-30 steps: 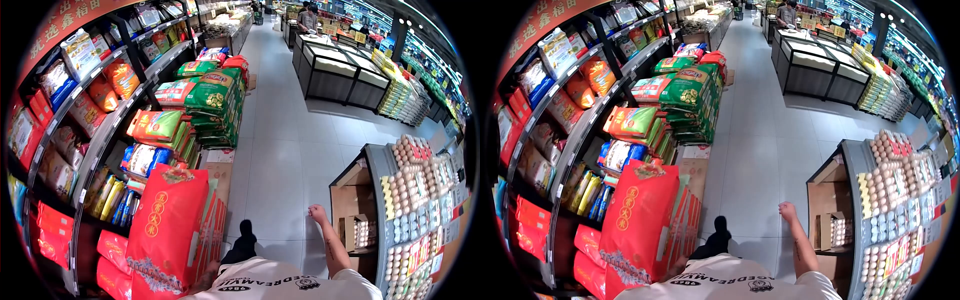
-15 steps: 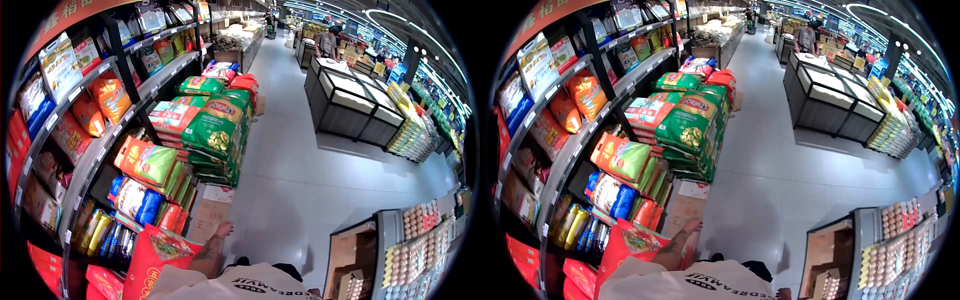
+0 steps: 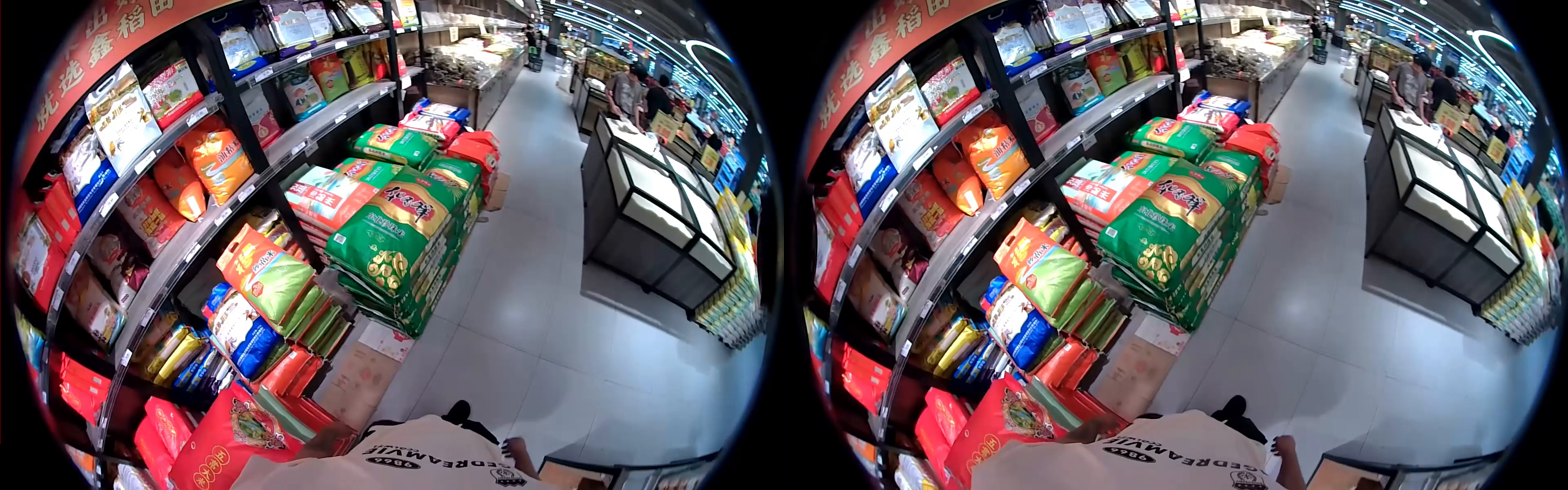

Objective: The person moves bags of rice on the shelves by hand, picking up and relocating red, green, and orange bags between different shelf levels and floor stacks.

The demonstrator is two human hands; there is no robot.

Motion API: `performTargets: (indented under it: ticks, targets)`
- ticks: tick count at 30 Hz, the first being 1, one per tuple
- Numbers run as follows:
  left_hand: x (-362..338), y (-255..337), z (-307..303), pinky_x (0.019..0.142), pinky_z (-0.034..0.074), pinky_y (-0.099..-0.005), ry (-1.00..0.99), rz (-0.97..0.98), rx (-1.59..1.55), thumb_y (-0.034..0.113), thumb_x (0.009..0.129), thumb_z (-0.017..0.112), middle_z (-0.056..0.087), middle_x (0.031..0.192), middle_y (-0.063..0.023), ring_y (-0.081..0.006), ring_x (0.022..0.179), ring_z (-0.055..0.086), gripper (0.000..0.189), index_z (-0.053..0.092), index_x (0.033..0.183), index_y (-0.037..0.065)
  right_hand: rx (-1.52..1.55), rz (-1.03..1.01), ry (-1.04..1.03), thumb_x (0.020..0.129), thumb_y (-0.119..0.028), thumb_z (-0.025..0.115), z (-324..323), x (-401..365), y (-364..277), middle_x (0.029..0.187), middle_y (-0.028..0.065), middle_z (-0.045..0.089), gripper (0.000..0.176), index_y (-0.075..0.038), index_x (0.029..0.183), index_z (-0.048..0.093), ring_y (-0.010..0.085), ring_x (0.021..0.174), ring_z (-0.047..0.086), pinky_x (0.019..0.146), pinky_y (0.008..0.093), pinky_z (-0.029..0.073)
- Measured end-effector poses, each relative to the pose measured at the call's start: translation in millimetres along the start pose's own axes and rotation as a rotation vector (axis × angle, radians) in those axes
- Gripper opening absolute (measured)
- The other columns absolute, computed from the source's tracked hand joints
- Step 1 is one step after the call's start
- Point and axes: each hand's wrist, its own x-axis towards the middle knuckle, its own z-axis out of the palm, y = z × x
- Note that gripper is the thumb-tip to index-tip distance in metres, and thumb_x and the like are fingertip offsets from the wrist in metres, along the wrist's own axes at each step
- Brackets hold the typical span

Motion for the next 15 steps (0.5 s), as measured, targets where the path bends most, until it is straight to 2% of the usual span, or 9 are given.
performTargets:
  ticks: [1,2,3,5,6,9,12,14,15]
  targets:
    - [-1,16,-9,0.074,0.048,-0.0379,-0.035,-0.072,-0.074,0.025,0.080,0.054,0.064,0.093,-0.0181,-0.0319,0.080,0.062,0.030,0.064,0.094,0.000,-0.088,-0.079,0.023,0.086,-0.017,0.050,-23,26,-32,0.076,0.0134,0.064,0.022,0.001,0.091,0.061,0.0235,0.059,0.064,0.046,0.0367,0.052]
    - [2,35,-18,0.075,0.048,-0.0372,-0.051,-0.121,-0.117,0.024,0.079,0.054,0.064,0.094,-0.0179,-0.0310,0.082,0.062,0.030,0.064,0.095,0.000,-0.395,-0.214,-0.003,0.082,-0.017,0.055,-50,37,-75,0.071,0.0083,0.065,0.017,-0.002,0.085,0.062,0.0190,0.056,0.064,0.047,0.0331,0.052]
    - [7,49,-24,0.076,0.047,-0.0365,-0.060,-0.162,-0.154,0.024,0.079,0.054,0.064,0.095,-0.0178,-0.0301,0.083,0.061,0.030,0.064,0.095,0.001,-0.800,-0.481,-0.108,0.085,-0.012,0.044,-78,69,-108,0.085,0.0187,0.063,0.029,0.001,0.109,0.054,0.0325,0.062,0.064,0.049,0.0408,0.053]
    - [21,86,-48,0.078,0.046,-0.0350,-0.071,-0.209,-0.177,0.023,0.079,0.055,0.064,0.097,-0.0174,-0.0282,0.086,0.061,0.030,0.064,0.097,0.001,-0.781,-0.534,0.088,0.075,-0.015,0.056,-122,74,-189,0.078,0.0149,0.065,0.030,0.003,0.100,0.058,0.0255,0.061,0.063,0.049,0.0405,0.052]
    - [25,110,-68,0.079,0.046,-0.0343,-0.079,-0.220,-0.179,0.023,0.079,0.055,0.064,0.098,-0.0173,-0.0273,0.087,0.061,0.030,0.064,0.098,0.001,-0.353,-0.458,0.255,0.076,-0.012,0.055,-127,69,-230,0.062,0.0079,0.063,0.014,-0.001,0.079,0.063,0.0166,0.045,0.059,0.045,0.0300,0.050]
    - [56,174,-110,0.082,0.045,-0.0321,-0.056,-0.196,-0.197,0.022,0.079,0.056,0.063,0.102,-0.0167,-0.0245,0.091,0.060,0.031,0.064,0.100,0.001,-0.105,-0.504,0.317,0.081,-0.015,0.053,-145,52,-335,0.067,0.0096,0.060,0.017,0.000,0.083,0.061,0.0184,0.053,0.059,0.044,0.0277,0.045]
    - [188,136,-53,0.076,0.046,-0.0415,0.139,-0.190,-0.748,0.024,0.079,0.052,0.064,0.095,-0.0222,-0.0326,0.091,0.061,0.030,0.066,0.091,0.001,-0.080,-0.662,0.273,0.084,-0.018,0.050,-137,39,-413,0.067,0.0088,0.060,0.021,0.001,0.084,0.060,0.0162,0.054,0.059,0.045,0.0274,0.045]
    - [229,143,-83,0.074,0.047,-0.0441,0.068,-0.086,-0.634,0.026,0.076,0.053,0.063,0.090,-0.0236,-0.0361,0.085,0.062,0.029,0.066,0.087,0.002,-0.080,-0.627,0.256,0.085,-0.018,0.050,-130,52,-412,0.069,0.0089,0.061,0.022,0.001,0.089,0.060,0.0164,0.055,0.060,0.046,0.0272,0.045]
    - [224,182,-149,0.075,0.047,-0.0450,0.062,0.006,-0.225,0.026,0.075,0.055,0.063,0.087,-0.0226,-0.0382,0.083,0.061,0.026,0.067,0.083,0.005,-0.067,-0.602,0.243,0.085,-0.018,0.049,-128,58,-412,0.069,0.0090,0.061,0.022,0.000,0.090,0.060,0.0164,0.056,0.060,0.046,0.0272,0.046]
